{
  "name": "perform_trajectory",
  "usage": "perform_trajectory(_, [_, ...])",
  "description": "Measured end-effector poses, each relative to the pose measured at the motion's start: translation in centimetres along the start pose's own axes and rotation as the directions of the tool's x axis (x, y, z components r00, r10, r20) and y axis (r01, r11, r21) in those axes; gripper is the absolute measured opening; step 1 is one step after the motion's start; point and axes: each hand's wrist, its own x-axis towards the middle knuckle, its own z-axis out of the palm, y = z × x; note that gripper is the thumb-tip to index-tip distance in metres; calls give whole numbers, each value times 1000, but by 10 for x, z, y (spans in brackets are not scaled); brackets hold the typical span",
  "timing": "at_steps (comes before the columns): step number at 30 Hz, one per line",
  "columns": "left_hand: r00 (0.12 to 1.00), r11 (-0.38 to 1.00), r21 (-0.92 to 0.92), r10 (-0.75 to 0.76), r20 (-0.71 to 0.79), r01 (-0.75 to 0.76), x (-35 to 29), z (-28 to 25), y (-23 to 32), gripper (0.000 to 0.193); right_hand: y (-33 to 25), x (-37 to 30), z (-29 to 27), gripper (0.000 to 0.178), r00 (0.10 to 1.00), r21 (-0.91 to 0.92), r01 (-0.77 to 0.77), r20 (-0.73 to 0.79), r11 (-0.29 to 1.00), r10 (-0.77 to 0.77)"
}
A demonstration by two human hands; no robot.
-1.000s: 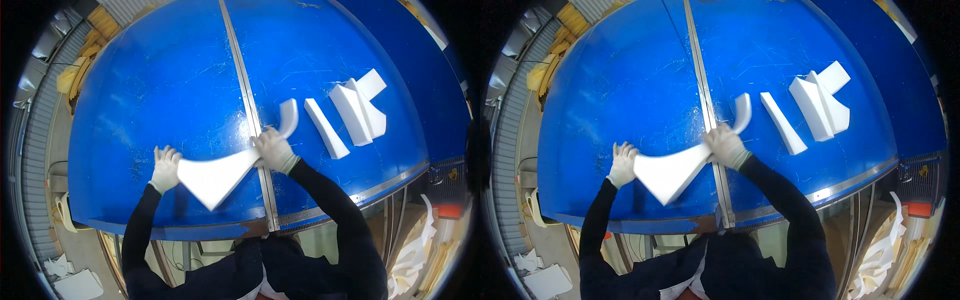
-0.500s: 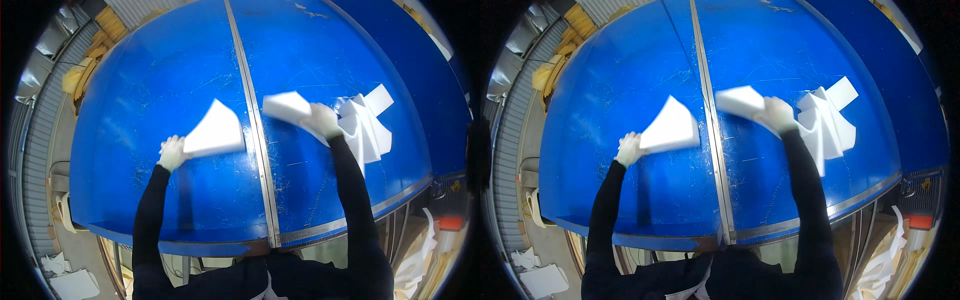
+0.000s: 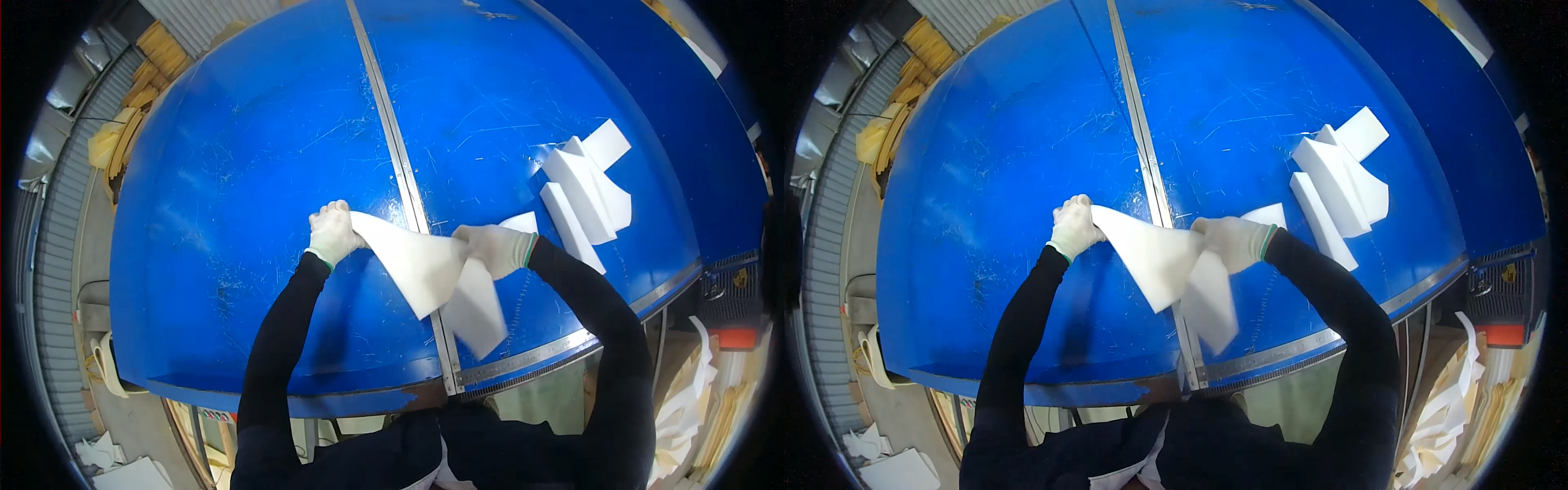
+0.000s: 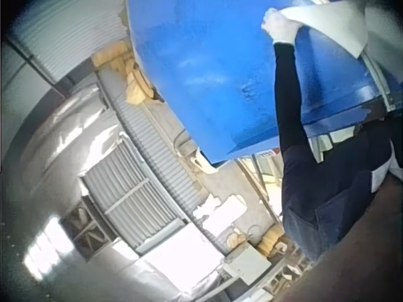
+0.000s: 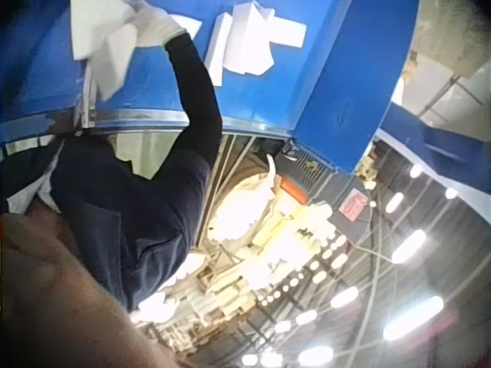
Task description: The person uses a vertical band saw to cut a circular shape from a white foam sheet. They position the foam on the blue table, guide it through the blade, and then remove the offcuts. The offcuts are placed into a basket on the floor.
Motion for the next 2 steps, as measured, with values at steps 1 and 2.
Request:
perform_trajectory(1, [1000, 997, -75, -10, 19, 12, 8, 3, -8, 71, 18, 8, 2, 63, 1000, 170, -28, 12, 985, 26])
perform_trajectory(2, [999, 989, -142, -35, 35, 39, 15, 17, -32, 72, 20, 17, -5, 63, 1000, 159, -5, 5, 987, 5])
